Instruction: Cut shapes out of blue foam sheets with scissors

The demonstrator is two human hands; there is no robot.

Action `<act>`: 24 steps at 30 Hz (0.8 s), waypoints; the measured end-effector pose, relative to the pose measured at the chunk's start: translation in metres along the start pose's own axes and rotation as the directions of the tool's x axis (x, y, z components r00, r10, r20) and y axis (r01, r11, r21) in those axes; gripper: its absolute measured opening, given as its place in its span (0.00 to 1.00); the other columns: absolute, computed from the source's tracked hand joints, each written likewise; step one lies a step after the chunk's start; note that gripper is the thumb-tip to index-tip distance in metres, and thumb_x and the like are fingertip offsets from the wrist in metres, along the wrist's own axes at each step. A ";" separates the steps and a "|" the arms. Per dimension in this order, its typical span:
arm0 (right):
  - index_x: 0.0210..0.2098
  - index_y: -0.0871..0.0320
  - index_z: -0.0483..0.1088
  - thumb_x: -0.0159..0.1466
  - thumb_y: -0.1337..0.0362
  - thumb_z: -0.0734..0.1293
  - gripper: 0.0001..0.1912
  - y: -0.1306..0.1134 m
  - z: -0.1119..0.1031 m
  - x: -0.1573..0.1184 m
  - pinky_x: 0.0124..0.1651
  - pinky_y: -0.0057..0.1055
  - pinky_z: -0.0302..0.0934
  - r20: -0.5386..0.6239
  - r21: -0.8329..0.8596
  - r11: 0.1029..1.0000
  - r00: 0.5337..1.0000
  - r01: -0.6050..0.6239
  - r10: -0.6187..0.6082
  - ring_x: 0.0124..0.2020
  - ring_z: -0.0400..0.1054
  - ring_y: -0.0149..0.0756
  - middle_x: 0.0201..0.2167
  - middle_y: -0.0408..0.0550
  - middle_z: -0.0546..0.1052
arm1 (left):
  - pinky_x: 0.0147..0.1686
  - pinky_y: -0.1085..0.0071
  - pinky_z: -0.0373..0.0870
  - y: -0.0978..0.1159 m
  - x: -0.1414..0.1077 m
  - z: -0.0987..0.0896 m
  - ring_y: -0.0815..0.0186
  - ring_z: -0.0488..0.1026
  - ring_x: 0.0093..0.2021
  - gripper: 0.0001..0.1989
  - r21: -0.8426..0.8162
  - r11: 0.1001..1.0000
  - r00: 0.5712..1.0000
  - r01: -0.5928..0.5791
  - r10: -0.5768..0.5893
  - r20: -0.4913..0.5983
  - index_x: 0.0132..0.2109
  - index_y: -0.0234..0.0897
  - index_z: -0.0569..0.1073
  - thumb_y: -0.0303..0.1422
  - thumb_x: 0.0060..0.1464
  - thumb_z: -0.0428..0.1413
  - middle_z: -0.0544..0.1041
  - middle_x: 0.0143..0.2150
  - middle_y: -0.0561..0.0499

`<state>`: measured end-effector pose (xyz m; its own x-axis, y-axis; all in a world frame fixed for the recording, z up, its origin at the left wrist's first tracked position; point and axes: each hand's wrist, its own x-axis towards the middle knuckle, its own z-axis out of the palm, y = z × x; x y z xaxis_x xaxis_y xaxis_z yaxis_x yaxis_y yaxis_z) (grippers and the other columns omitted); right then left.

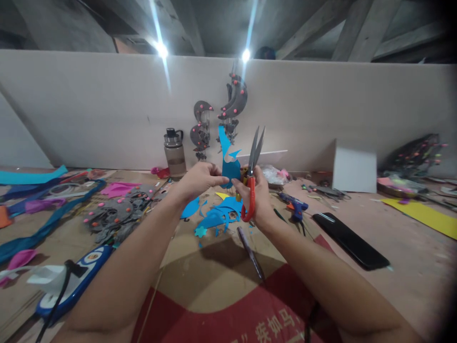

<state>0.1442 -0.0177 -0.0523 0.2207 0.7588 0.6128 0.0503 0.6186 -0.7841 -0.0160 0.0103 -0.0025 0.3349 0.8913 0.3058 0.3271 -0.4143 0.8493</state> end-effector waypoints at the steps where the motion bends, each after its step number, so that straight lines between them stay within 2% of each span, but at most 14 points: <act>1: 0.40 0.53 0.62 0.53 0.59 0.74 0.20 0.001 0.000 0.000 0.32 0.29 0.64 -0.022 0.034 0.999 1.000 -0.018 0.019 0.27 0.63 0.29 0.30 0.38 0.69 | 0.27 0.71 0.55 -0.003 0.001 0.003 0.72 0.59 0.24 0.13 -0.055 0.998 1.000 0.010 -0.009 0.006 0.24 0.36 0.71 0.37 0.43 0.66 0.67 0.21 0.57; 5: 0.41 0.53 0.62 0.53 0.61 0.73 0.20 0.005 -0.001 0.002 0.31 0.29 0.63 -0.111 0.101 0.992 0.990 -0.075 0.086 0.27 0.64 0.28 0.31 0.38 0.69 | 0.30 0.71 0.61 -0.013 0.006 0.023 0.71 0.66 0.27 0.13 -0.343 0.938 0.998 0.054 -0.035 0.061 0.29 0.35 0.74 0.40 0.44 0.66 0.73 0.26 0.53; 7: 0.40 0.54 0.61 0.53 0.61 0.72 0.19 0.007 -0.002 0.004 0.30 0.28 0.62 -0.151 0.123 0.988 0.982 -0.098 0.117 0.26 0.63 0.28 0.29 0.37 0.69 | 0.29 0.72 0.62 -0.016 0.006 0.035 0.71 0.67 0.27 0.14 -0.462 0.885 0.998 0.055 -0.058 0.008 0.31 0.36 0.74 0.40 0.43 0.67 0.72 0.27 0.54; 9: 0.39 0.54 0.61 0.54 0.61 0.72 0.18 0.009 -0.003 0.006 0.27 0.28 0.60 -0.178 0.149 0.980 0.971 -0.131 0.157 0.23 0.62 0.28 0.27 0.36 0.67 | 0.27 0.73 0.60 -0.018 0.005 0.047 0.73 0.64 0.24 0.15 -0.525 0.851 0.997 0.022 -0.058 -0.053 0.30 0.36 0.73 0.40 0.42 0.68 0.68 0.24 0.56; 13: 0.39 0.54 0.61 0.53 0.61 0.71 0.18 0.012 -0.002 0.008 0.27 0.26 0.59 -0.216 0.193 0.972 0.961 -0.132 0.173 0.23 0.61 0.27 0.27 0.35 0.67 | 0.25 0.74 0.56 -0.018 0.002 0.061 0.74 0.59 0.23 0.15 -0.572 0.818 0.992 -0.059 -0.015 -0.122 0.30 0.35 0.74 0.41 0.43 0.68 0.66 0.23 0.57; 16: 0.40 0.54 0.60 0.54 0.61 0.71 0.19 0.011 -0.001 0.006 0.28 0.26 0.59 -0.217 0.211 0.971 0.963 -0.114 0.161 0.24 0.61 0.26 0.28 0.36 0.68 | 0.25 0.74 0.54 -0.018 0.001 0.065 0.74 0.58 0.23 0.16 -0.593 0.801 0.986 -0.076 -0.030 -0.166 0.31 0.35 0.75 0.42 0.41 0.69 0.66 0.23 0.58; 20: 0.40 0.53 0.59 0.55 0.60 0.71 0.19 0.005 0.000 0.002 0.27 0.27 0.59 -0.174 0.213 0.968 0.970 -0.132 0.171 0.23 0.61 0.26 0.28 0.36 0.67 | 0.26 0.74 0.55 -0.020 0.003 0.065 0.74 0.59 0.24 0.15 -0.606 0.793 0.976 -0.072 -0.070 -0.207 0.28 0.35 0.75 0.40 0.41 0.68 0.67 0.23 0.57; 24: 0.39 0.52 0.59 0.56 0.56 0.70 0.18 0.004 0.002 0.005 0.28 0.27 0.59 -0.120 0.131 0.980 0.979 -0.151 0.167 0.23 0.61 0.27 0.26 0.35 0.66 | 0.26 0.74 0.54 -0.023 0.007 0.060 0.74 0.59 0.24 0.13 -0.603 0.796 0.970 -0.046 -0.108 -0.216 0.26 0.34 0.75 0.38 0.39 0.68 0.68 0.22 0.56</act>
<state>0.1435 -0.0110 -0.0521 0.3416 0.8212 0.4572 -0.1116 0.5184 -0.8478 0.0317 0.0150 -0.0454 0.0989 0.9493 0.2983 -0.2880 -0.2596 0.9217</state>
